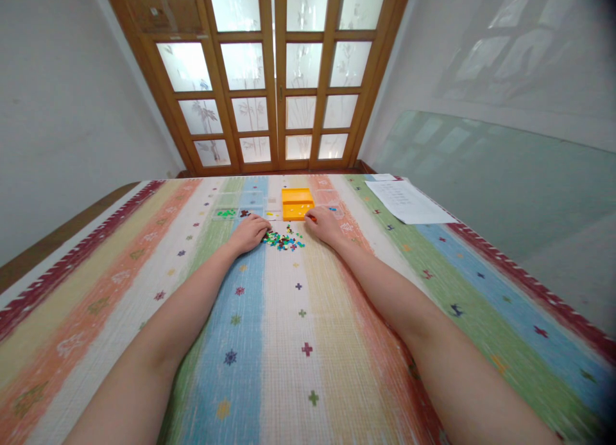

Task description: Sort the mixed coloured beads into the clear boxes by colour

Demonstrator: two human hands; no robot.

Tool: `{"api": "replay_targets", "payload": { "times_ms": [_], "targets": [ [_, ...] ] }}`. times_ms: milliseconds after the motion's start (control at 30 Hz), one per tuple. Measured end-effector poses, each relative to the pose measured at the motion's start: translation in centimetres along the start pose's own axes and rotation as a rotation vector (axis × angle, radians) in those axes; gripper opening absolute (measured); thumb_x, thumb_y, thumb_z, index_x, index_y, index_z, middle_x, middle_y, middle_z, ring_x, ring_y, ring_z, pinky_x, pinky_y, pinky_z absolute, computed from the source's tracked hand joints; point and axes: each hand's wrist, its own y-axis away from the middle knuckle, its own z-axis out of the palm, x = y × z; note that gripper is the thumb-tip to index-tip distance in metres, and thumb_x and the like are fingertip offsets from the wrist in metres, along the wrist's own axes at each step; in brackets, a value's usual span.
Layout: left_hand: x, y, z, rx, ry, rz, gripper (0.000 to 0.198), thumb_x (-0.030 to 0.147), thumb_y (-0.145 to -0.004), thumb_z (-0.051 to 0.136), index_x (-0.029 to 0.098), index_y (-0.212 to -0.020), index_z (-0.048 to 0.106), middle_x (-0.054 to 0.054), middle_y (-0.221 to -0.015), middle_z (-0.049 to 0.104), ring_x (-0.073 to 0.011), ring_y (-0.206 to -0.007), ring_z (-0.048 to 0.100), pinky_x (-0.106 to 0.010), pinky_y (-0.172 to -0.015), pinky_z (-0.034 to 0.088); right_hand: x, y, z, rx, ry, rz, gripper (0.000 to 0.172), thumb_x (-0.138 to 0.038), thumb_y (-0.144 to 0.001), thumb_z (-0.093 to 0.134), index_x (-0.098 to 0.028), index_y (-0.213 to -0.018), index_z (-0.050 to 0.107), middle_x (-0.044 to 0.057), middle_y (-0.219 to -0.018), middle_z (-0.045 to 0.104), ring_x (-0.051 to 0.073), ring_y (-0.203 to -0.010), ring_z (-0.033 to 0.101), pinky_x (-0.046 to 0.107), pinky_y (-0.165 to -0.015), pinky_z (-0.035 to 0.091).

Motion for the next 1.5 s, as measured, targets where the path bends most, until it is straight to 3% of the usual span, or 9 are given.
{"api": "replay_targets", "payload": {
  "times_ms": [333, 567, 800, 933, 1100, 1267, 1500],
  "targets": [
    [0.1, -0.1, -0.1, 0.001, 0.009, 0.006, 0.038, 0.028, -0.104, 0.040, 0.023, -0.111, 0.077, -0.007, -0.121, 0.075, -0.0237, -0.114, 0.061, -0.045, -0.109, 0.044, 0.1, 0.0, 0.1, 0.000, 0.001, -0.005, 0.019, -0.021, -0.096, 0.055, -0.018, -0.091, 0.073, 0.009, -0.094, 0.074, 0.023, -0.090, 0.061, 0.033, -0.082, 0.041],
    [-0.5, -0.1, 0.5, 0.092, 0.133, -0.067, 0.036, 0.026, -0.103, 0.042, 0.022, -0.113, 0.076, -0.008, -0.122, 0.074, -0.0236, -0.118, 0.062, -0.047, -0.111, 0.045, -0.1, 0.1, -0.2, -0.009, 0.000, -0.027, 0.018, -0.022, -0.098, 0.055, -0.019, -0.093, 0.073, 0.010, -0.097, 0.074, 0.024, -0.094, 0.061, 0.036, -0.087, 0.042],
    [-2.2, 0.3, -0.1, 0.382, 0.154, -0.276, 0.036, 0.028, -0.102, 0.041, 0.022, -0.115, 0.074, -0.009, -0.126, 0.071, -0.0239, -0.123, 0.062, -0.046, -0.114, 0.046, -2.1, 0.1, -0.9, -0.097, 0.021, -0.165, 0.019, -0.024, -0.100, 0.056, -0.020, -0.099, 0.074, 0.011, -0.101, 0.072, 0.026, -0.102, 0.058, 0.038, -0.092, 0.042],
    [-4.4, 1.1, -0.8, 0.570, 0.155, -0.438, 0.038, 0.028, -0.101, 0.038, 0.021, -0.114, 0.073, -0.010, -0.125, 0.070, -0.0235, -0.122, 0.063, -0.043, -0.113, 0.047, -3.5, 0.2, -0.5, -0.180, 0.047, -0.296, 0.022, -0.029, -0.103, 0.054, -0.022, -0.107, 0.075, 0.010, -0.106, 0.071, 0.025, -0.104, 0.057, 0.038, -0.094, 0.040],
    [-7.1, 2.1, -0.9, 0.715, 0.135, -0.630, 0.037, 0.024, -0.096, 0.039, 0.019, -0.114, 0.071, -0.010, -0.121, 0.071, -0.0251, -0.121, 0.063, -0.045, -0.114, 0.047, -4.2, 0.6, -0.2, -0.251, 0.043, -0.334, 0.024, -0.034, -0.104, 0.057, -0.024, -0.116, 0.075, 0.010, -0.115, 0.070, 0.026, -0.109, 0.057, 0.039, -0.098, 0.040],
    [-7.5, 2.3, -0.5, 0.686, 0.125, -0.648, 0.036, 0.020, -0.092, 0.041, 0.020, -0.112, 0.071, -0.010, -0.121, 0.070, -0.0248, -0.122, 0.062, -0.045, -0.115, 0.047, -3.9, 0.6, -0.2, -0.261, -0.034, -0.332, 0.022, -0.035, -0.103, 0.061, -0.027, -0.114, 0.077, 0.008, -0.118, 0.071, 0.025, -0.110, 0.058, 0.039, -0.098, 0.041],
    [-5.5, 1.7, -0.6, 0.621, 0.109, -0.546, 0.034, 0.019, -0.095, 0.041, 0.020, -0.109, 0.072, -0.011, -0.126, 0.065, -0.0255, -0.124, 0.060, -0.044, -0.115, 0.046, -4.5, 0.5, -0.6, -0.243, -0.043, -0.351, 0.017, -0.027, -0.101, 0.063, -0.025, -0.105, 0.080, 0.009, -0.114, 0.073, 0.025, -0.110, 0.059, 0.040, -0.098, 0.042]
  ]
}}
